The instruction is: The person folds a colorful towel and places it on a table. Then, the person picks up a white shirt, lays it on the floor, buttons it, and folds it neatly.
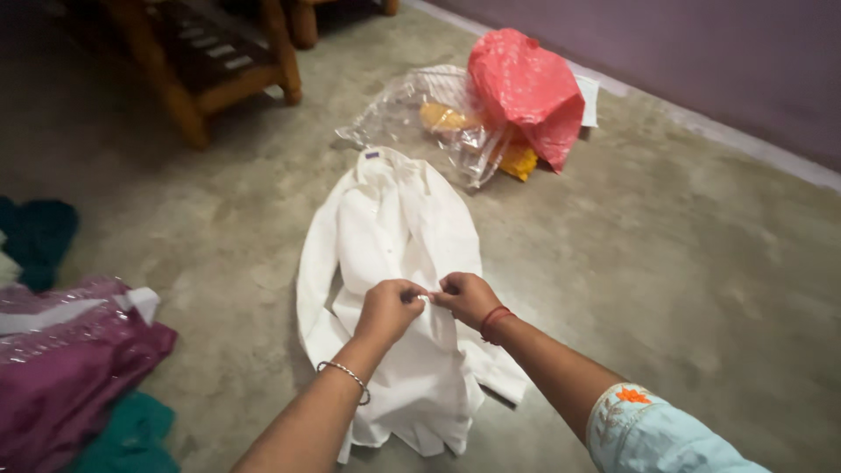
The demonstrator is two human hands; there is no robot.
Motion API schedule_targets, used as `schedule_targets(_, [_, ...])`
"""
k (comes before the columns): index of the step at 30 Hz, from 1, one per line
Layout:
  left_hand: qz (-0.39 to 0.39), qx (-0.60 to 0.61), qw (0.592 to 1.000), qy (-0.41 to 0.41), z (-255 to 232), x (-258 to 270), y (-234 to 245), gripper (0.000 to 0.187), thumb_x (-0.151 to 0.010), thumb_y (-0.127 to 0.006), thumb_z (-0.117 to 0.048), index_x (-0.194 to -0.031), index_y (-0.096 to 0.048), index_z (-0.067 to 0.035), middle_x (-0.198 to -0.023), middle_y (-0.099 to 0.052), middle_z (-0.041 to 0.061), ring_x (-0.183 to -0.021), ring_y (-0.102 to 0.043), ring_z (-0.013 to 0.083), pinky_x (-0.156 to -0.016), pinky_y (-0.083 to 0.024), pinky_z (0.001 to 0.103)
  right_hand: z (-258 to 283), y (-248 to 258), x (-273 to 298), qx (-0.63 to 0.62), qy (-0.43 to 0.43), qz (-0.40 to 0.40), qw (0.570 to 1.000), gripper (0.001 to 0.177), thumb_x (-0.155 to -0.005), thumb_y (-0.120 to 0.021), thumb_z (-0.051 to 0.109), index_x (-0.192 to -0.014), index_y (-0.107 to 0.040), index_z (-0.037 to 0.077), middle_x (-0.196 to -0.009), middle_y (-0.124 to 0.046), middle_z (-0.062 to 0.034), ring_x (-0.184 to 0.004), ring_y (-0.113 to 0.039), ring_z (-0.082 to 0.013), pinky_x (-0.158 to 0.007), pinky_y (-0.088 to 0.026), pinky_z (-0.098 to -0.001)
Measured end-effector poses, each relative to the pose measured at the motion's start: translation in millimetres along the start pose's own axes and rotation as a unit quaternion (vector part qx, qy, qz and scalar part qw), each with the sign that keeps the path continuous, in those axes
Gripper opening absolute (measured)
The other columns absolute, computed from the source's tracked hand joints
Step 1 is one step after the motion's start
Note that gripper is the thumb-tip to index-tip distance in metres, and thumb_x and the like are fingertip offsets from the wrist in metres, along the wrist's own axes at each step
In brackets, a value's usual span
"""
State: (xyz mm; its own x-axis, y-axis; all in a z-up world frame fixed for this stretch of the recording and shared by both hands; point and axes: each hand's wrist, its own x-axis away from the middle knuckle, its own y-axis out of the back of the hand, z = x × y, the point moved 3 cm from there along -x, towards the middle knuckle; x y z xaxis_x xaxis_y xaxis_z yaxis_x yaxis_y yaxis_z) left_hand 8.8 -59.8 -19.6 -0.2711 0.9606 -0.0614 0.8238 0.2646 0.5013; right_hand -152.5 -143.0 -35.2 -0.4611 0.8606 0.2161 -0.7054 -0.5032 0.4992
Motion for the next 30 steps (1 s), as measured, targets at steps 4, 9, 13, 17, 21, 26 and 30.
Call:
schedule_targets(4, [-0.001,0.041,0.997,0.066,16.3,0.9,-13.7,0.02,-0.079,-0.078,-0.013,-0.098,-0.079,-0.007,-0.091,-0.079,0.011,-0.082,-0.077,0.0196,-0.077,-0.061,0.033,-8.2,-1.9,4.8,0.072,0.037,-0.011,0.997,0.027,-0.086,-0.08,0.028,-0.093,-0.073,0.003,-0.078,-0.07,-0.0039,-0.07,-0.061,-0.0104,-0.066,-0.052,-0.0278])
schedule_targets(9, [-0.008,0.069,0.997,0.016,15.7,-0.2,-12.5,0.019,-0.078,-0.08,-0.012,-0.096,-0.08,-0.006,-0.091,-0.08,0.012,-0.084,-0.076,0.0195,-0.079,-0.059,0.032,-13.2,-1.9,6.5,-0.021,-0.046,0.008,0.999,0.023,-0.087,-0.077,0.025,-0.099,-0.075,0.006,-0.083,-0.071,0.0007,-0.073,-0.064,-0.0087,-0.066,-0.056,-0.0281])
schedule_targets(13, [-0.004,0.051,0.999,0.0,8.6,2.1,-9.0,0.016,-0.076,-0.083,-0.012,-0.091,-0.08,-0.009,-0.094,-0.074,0.011,-0.087,-0.073,0.0214,-0.081,-0.058,0.033,-19.2,-1.8,6.0,-0.05,-0.066,0.012,0.997,0.023,-0.089,-0.076,0.026,-0.101,-0.075,0.006,-0.086,-0.071,0.0011,-0.074,-0.063,-0.009,-0.068,-0.056,-0.0288])
schedule_targets(17, [-0.022,0.028,0.998,-0.05,-2.3,5.9,2.2,0.015,-0.069,-0.086,-0.011,-0.083,-0.081,-0.011,-0.094,-0.069,0.01,-0.09,-0.068,0.0242,-0.083,-0.055,0.036,-18.7,-8.0,5.2,-0.065,-0.075,0.002,0.995,0.024,-0.088,-0.074,0.027,-0.102,-0.076,0.007,-0.088,-0.074,0.0004,-0.077,-0.067,-0.0097,-0.07,-0.058,-0.0302])
schedule_targets(21, [-0.03,-0.049,0.993,-0.1,-10.5,11.0,9.0,0.014,-0.072,-0.086,-0.021,-0.082,-0.081,-0.015,-0.088,-0.074,0.005,-0.09,-0.065,0.0274,-0.084,-0.052,0.041,-9.2,-10.3,7.0,0.056,-0.012,-0.059,0.997,0.028,-0.085,-0.079,0.027,-0.1,-0.077,0.003,-0.09,-0.078,-0.006,-0.082,-0.07,-0.0124,-0.079,-0.056,-0.0302])
schedule_targets(26, [-0.015,-0.137,0.986,-0.091,-11.3,8.6,9.3,0.015,-0.073,-0.085,-0.03,-0.081,-0.08,-0.018,-0.085,-0.076,-0.003,-0.095,-0.061,0.0227,-0.091,-0.041,0.043,-5.1,-11.9,9.5,0.049,-0.016,-0.077,0.996,0.028,-0.085,-0.078,0.025,-0.101,-0.076,0.002,-0.093,-0.078,-0.0075,-0.084,-0.072,-0.0133,-0.082,-0.056,-0.0296])
schedule_targets(30, [0.008,-0.132,0.989,-0.072,-8.3,6.4,9.6,0.014,-0.07,-0.084,-0.029,-0.082,-0.082,-0.021,-0.083,-0.076,-0.006,-0.102,-0.054,0.0198,-0.097,-0.033,0.042,-9.5,-12.9,5.4,0.026,-0.025,-0.072,0.997,0.028,-0.087,-0.078,0.024,-0.102,-0.077,0.0,-0.093,-0.079,-0.009,-0.086,-0.071,-0.0146,-0.082,-0.056,-0.03])
